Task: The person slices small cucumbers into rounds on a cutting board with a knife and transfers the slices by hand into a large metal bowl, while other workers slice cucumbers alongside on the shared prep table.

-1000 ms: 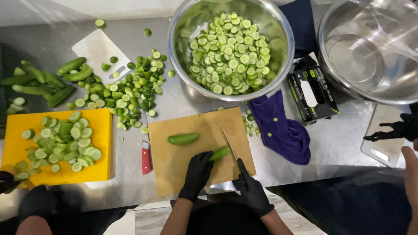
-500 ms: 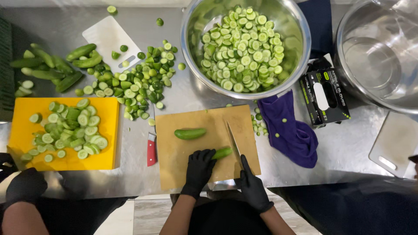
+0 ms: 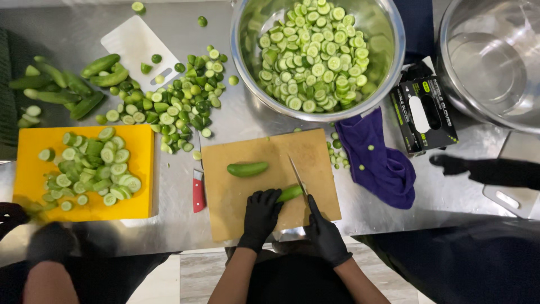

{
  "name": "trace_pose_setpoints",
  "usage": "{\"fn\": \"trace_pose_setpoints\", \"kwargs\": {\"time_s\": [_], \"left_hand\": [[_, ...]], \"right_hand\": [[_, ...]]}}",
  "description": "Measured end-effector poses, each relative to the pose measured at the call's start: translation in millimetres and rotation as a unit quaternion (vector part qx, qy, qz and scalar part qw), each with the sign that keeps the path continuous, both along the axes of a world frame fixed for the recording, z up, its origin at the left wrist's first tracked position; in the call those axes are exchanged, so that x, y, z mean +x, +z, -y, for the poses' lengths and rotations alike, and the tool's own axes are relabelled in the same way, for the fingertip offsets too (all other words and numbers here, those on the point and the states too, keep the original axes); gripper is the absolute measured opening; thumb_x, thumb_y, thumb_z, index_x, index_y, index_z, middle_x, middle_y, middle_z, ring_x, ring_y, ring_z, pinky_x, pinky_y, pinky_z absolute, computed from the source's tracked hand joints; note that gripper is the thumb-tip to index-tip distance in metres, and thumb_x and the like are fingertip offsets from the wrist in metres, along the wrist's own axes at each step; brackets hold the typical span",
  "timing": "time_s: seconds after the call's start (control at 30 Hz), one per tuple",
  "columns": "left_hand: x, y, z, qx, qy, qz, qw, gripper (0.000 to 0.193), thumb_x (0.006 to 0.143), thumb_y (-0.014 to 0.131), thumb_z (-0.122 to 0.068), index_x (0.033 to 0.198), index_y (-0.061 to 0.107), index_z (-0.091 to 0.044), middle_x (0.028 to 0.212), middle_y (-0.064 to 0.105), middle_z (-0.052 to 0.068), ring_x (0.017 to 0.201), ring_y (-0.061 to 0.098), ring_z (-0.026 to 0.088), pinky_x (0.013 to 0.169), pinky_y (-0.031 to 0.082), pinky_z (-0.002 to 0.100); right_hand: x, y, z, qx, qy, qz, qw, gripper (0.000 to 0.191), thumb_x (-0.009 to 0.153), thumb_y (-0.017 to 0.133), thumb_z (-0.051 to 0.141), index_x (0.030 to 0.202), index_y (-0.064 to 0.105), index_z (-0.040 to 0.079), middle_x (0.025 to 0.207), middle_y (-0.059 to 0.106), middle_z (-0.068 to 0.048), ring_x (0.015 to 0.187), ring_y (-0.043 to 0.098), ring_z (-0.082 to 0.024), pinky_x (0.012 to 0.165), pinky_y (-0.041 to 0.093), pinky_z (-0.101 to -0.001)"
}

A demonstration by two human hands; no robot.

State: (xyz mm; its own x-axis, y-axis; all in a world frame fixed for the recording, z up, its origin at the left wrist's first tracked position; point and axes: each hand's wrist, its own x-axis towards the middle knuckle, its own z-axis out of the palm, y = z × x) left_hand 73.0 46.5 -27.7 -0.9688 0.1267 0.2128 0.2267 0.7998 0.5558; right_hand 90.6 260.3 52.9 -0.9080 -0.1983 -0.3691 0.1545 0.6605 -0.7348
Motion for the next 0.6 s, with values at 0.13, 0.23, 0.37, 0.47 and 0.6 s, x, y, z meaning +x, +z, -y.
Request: {"fn": "trace_pose_setpoints", "kwargs": {"time_s": [0.13, 0.23, 0.37, 0.47, 0.6], "left_hand": [[0.4, 1.4, 1.2, 0.008, 0.004, -0.007, 1.0, 0.044, 0.09, 0.072, -0.026, 0.132, 0.064, -0.014, 0.124, 0.065, 0.009, 0.113, 0.056, 0.035, 0.098, 0.043, 0.048], [-0.5, 1.4, 0.7, 0.0, 0.001, -0.015, 1.0, 0.044, 0.09, 0.072, -0.025, 0.132, 0.064, -0.014, 0.125, 0.066, 0.008, 0.11, 0.056, 0.035, 0.096, 0.043, 0.048], [-0.6, 0.9, 0.7, 0.016, 0.001, -0.019, 1.0, 0.046, 0.089, 0.073, -0.024, 0.132, 0.063, -0.014, 0.125, 0.065, 0.009, 0.11, 0.056, 0.035, 0.096, 0.044, 0.048], [1.3, 0.9, 1.6, 0.019, 0.002, -0.02, 1.0, 0.046, 0.088, 0.073, -0.024, 0.132, 0.064, -0.014, 0.125, 0.065, 0.008, 0.11, 0.056, 0.035, 0.096, 0.044, 0.048], [2.0, 0.8, 2.4, 0.019, 0.001, -0.021, 1.0, 0.046, 0.088, 0.073, -0.023, 0.132, 0.064, -0.014, 0.124, 0.065, 0.008, 0.11, 0.056, 0.035, 0.096, 0.044, 0.048]], "right_hand": [[2.4, 3.0, 3.0, -0.037, -0.041, 0.001, 0.998, 0.068, 0.102, 0.049, 0.016, 0.163, 0.021, 0.026, 0.076, 0.066, -0.016, 0.068, 0.07, -0.031, 0.066, 0.053, -0.0405], [0.6, 6.1, 4.9, -0.02, -0.01, -0.011, 1.0, 0.08, 0.093, 0.057, 0.012, 0.163, 0.021, 0.024, 0.076, 0.063, -0.019, 0.067, 0.067, -0.033, 0.064, 0.051, -0.0426], [-2.9, 8.4, 7.8, -0.03, -0.01, -0.019, 0.999, 0.081, 0.092, 0.056, 0.008, 0.163, 0.021, 0.023, 0.078, 0.062, -0.018, 0.066, 0.067, -0.03, 0.065, 0.052, -0.0412], [-2.2, 8.9, 9.6, -0.036, -0.045, 0.005, 0.998, 0.083, 0.088, 0.059, 0.009, 0.161, 0.023, 0.024, 0.078, 0.062, -0.017, 0.065, 0.068, -0.029, 0.065, 0.053, -0.0391], [-0.9, 8.5, 11.9, -0.039, -0.015, -0.015, 0.999, 0.081, 0.09, 0.055, 0.007, 0.163, 0.024, 0.023, 0.078, 0.059, -0.019, 0.067, 0.064, -0.028, 0.067, 0.052, -0.038]]}}
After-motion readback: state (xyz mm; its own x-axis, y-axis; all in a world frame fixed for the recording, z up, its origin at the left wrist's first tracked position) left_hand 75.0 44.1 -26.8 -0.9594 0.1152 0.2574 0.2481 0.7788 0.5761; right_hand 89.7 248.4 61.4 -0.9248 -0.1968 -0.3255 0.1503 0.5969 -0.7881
